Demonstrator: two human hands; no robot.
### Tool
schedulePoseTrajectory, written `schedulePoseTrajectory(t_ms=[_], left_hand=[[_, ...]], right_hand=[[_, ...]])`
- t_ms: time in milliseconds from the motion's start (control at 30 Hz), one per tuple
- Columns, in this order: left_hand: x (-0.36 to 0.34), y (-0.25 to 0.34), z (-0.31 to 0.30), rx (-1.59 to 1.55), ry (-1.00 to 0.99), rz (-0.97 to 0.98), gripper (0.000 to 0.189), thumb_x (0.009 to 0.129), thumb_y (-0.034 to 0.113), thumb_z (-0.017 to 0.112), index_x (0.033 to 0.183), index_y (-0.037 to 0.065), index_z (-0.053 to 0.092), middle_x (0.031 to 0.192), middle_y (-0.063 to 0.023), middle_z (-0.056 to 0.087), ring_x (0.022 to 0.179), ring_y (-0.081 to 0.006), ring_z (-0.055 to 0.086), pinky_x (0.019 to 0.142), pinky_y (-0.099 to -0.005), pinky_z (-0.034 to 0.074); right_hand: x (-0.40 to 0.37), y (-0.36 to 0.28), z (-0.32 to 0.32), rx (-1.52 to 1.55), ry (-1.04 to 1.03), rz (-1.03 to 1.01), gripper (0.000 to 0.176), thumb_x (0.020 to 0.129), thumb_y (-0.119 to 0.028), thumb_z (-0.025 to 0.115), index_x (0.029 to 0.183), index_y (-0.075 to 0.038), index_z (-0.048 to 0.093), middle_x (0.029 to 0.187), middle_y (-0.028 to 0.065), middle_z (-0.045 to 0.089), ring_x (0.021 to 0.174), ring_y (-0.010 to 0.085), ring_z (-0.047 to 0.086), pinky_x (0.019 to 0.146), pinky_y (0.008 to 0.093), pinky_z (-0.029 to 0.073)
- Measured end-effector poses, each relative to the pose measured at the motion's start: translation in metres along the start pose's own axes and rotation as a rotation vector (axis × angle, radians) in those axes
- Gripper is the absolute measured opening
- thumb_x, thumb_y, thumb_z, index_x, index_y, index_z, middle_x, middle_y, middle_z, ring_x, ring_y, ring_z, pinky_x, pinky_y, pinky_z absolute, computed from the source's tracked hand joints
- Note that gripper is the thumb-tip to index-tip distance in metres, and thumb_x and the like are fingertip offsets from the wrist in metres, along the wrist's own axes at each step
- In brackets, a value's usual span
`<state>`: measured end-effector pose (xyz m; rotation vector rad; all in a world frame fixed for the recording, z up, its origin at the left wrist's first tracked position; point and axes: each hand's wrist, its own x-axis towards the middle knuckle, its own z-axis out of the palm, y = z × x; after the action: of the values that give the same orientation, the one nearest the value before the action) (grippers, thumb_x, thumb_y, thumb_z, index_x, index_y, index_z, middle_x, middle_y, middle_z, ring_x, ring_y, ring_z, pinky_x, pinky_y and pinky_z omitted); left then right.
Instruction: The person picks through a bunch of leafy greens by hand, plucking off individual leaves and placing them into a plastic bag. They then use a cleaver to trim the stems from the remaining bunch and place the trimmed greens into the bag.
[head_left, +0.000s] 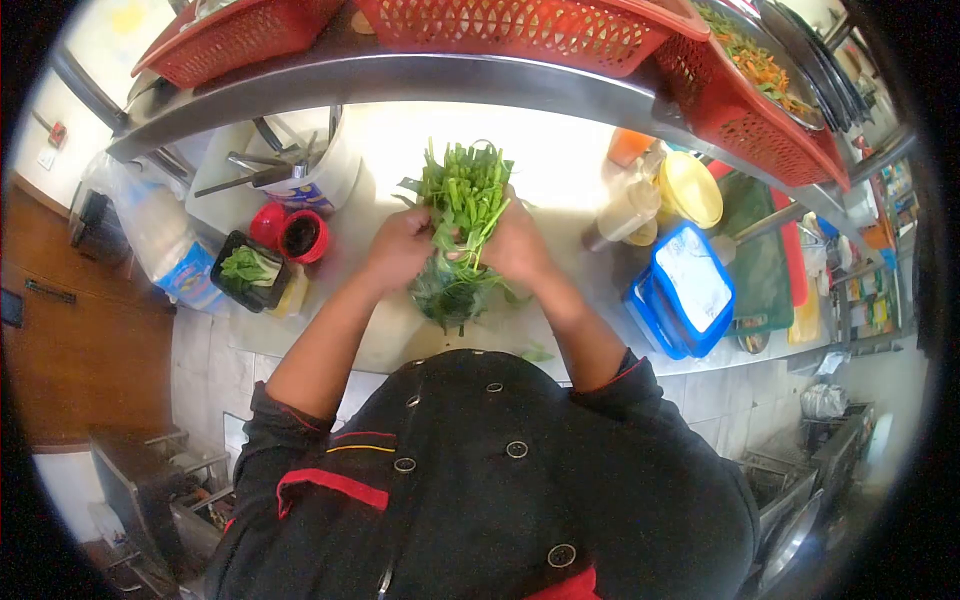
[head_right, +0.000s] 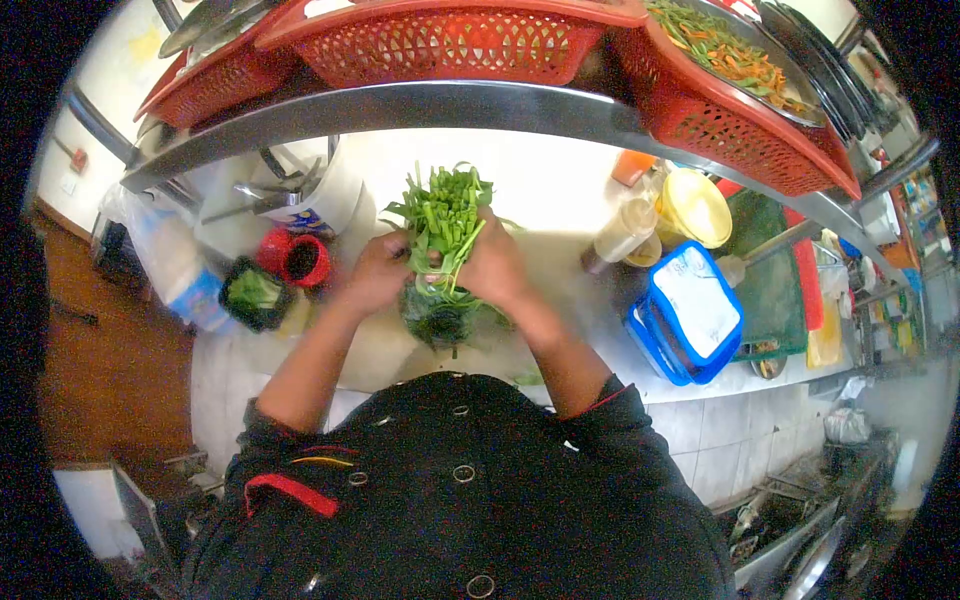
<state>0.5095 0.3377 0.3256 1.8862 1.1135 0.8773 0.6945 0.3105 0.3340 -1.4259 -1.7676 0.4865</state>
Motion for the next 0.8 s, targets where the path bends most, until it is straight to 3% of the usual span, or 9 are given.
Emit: schedulePoseTrajectory(t_ms=[67,100,167,300,367,500,600,667,800], left_hand=[[-0.004,0.001,-0.004,-0.398,-0.118,-0.184,0.028,0.074,0.007,0.057,0.101,0.001,0.063,0.076,-0.0157,0.064,0.065,-0.0172,0.060,0.060,-0.0323,0.046],[-0.007,0.004,-0.009,-0.398,-0.124,-0.183,0.028,0.074,0.007,0.057,0.101,0.001,0.063,0.076,-0.0157,0.064,0.065,-0.0172,0.060,0.060,-0.0323,0.046],[-0.016,0.009,-0.021,0.048,-0.014,-0.159,0.028,0.074,0.007,0.057,0.100,0.001,0.062,0.073,-0.0150,0.063,0.064,-0.0171,0.060,0.060,-0.0298,0.046],[-0.039,0.006,-0.009,0.303,0.097,-0.191,0.023,0.073,0.010,0.058,0.094,0.000,0.062,0.073,-0.0159,0.062,0.064,-0.0232,0.061,0.060,-0.0342,0.047],[-0.046,-0.009,0.003,0.494,0.033,-0.198,0.020,0.073,0.014,0.058,0.086,0.000,0.060,0.075,-0.0181,0.063,0.068,-0.0328,0.061,0.062,-0.0415,0.047],[-0.045,-0.020,0.015,0.504,-0.145,-0.327,0.020,0.071,0.017,0.058,0.082,0.000,0.058,0.077,-0.0208,0.062,0.073,-0.0382,0.059,0.065,-0.0463,0.045],[-0.046,-0.030,0.021,0.466,-0.104,-0.107,0.023,0.069,0.015,0.062,0.087,0.001,0.061,0.078,-0.0194,0.061,0.076,-0.0405,0.059,0.070,-0.0466,0.047],[-0.041,-0.032,0.023,0.567,-0.049,0.104,0.016,0.071,0.013,0.056,0.080,0.000,0.058,0.083,-0.0213,0.059,0.076,-0.0386,0.058,0.068,-0.0467,0.047],[-0.023,-0.010,0.015,0.727,-0.138,0.073,0.033,0.070,0.016,0.060,0.099,0.000,0.057,0.099,-0.0219,0.058,0.085,-0.0386,0.059,0.074,-0.0474,0.048]], right_hand=[[0.000,0.004,0.000,0.018,-0.003,0.007,0.061,0.068,-0.029,0.074,0.112,0.000,0.044,0.097,0.0239,0.060,0.090,0.0397,0.059,0.077,0.0442,0.048],[-0.001,0.007,0.001,0.000,-0.013,0.077,0.058,0.067,-0.026,0.074,0.109,0.000,0.044,0.095,0.0239,0.060,0.089,0.0402,0.059,0.076,0.0448,0.048],[-0.003,0.017,0.008,-0.016,-0.024,0.149,0.054,0.067,-0.023,0.074,0.106,0.000,0.045,0.093,0.0238,0.060,0.087,0.0408,0.059,0.076,0.0454,0.048],[0.003,0.025,0.021,-0.045,0.106,0.128,0.051,0.067,-0.022,0.074,0.102,-0.001,0.045,0.085,0.0239,0.061,0.083,0.0423,0.059,0.073,0.0465,0.048],[0.005,0.017,0.017,-0.062,0.103,0.150,0.050,0.067,-0.022,0.073,0.102,-0.001,0.046,0.083,0.0240,0.061,0.082,0.0426,0.059,0.072,0.0465,0.048],[0.002,0.010,0.016,-0.061,0.084,0.182,0.051,0.067,-0.022,0.073,0.105,0.000,0.046,0.084,0.0237,0.062,0.082,0.0422,0.059,0.071,0.0464,0.048],[0.004,0.007,0.016,-0.057,0.084,0.181,0.053,0.067,-0.023,0.073,0.106,0.001,0.045,0.085,0.0236,0.062,0.081,0.0423,0.060,0.071,0.0467,0.049],[0.005,0.003,0.014,-0.052,0.072,0.189,0.054,0.067,-0.023,0.073,0.107,0.001,0.045,0.084,0.0235,0.062,0.081,0.0423,0.060,0.072,0.0469,0.049],[0.006,0.003,0.015,-0.083,0.031,0.212,0.057,0.067,-0.026,0.072,0.107,0.001,0.043,0.085,0.0248,0.062,0.081,0.0430,0.060,0.072,0.0474,0.049]])
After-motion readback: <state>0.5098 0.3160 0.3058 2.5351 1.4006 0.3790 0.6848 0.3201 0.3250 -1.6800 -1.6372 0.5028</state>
